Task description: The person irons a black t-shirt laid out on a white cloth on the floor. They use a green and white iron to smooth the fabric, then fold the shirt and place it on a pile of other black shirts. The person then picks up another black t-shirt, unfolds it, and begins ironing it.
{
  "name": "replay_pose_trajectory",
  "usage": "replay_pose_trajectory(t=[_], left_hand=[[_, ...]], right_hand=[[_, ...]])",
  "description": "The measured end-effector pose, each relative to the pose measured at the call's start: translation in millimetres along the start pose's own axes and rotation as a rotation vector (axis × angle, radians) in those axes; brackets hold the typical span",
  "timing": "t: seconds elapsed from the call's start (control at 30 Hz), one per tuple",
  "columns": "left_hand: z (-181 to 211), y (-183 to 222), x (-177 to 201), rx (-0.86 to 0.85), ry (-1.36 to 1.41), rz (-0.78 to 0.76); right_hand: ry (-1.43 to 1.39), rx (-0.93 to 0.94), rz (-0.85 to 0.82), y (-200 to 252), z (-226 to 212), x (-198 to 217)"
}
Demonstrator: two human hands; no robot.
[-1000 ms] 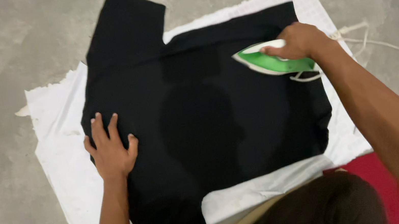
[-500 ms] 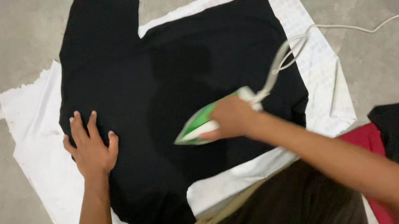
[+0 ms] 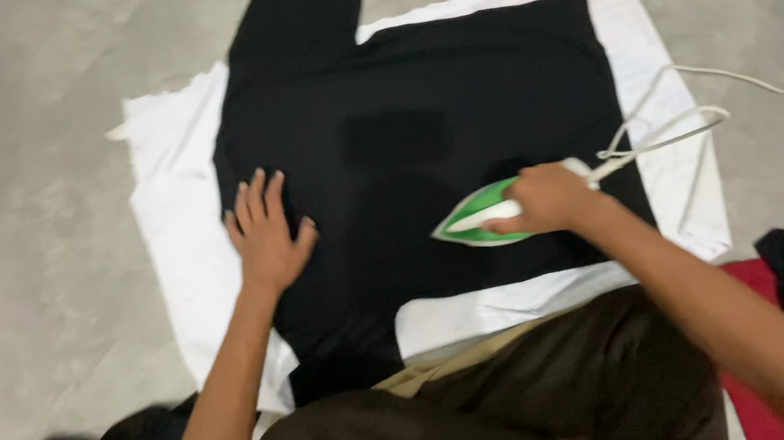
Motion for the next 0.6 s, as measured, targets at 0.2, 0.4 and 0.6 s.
replay_pose_trajectory(t=[0.2, 0.4, 0.6], left_hand=[[-44.8, 68.3, -1.8, 0.143, 0.096, -0.467], [-46.3, 81.1, 15.6, 0.148, 0.222, -0.401], [-46.7, 78.6, 17.7, 0.167, 0.257, -0.385]], right_hand=[[0.043, 0.221, 0.080, -54.0, -147.7, 18.4], [-0.204, 0.158, 0.079, -74.9, -225.8, 46.7], [-0.134, 0.139, 0.089, -94.2, -239.3, 50.8]])
Point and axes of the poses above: each hand's wrist, its own y-axis away from the middle knuckle, its own x-axis out of the back of the hand, z = x × y, the point moved 2 cm from there along -y, towards the middle knuckle, and after that the axes turned 1 degree about x, right-handed, at the moved point
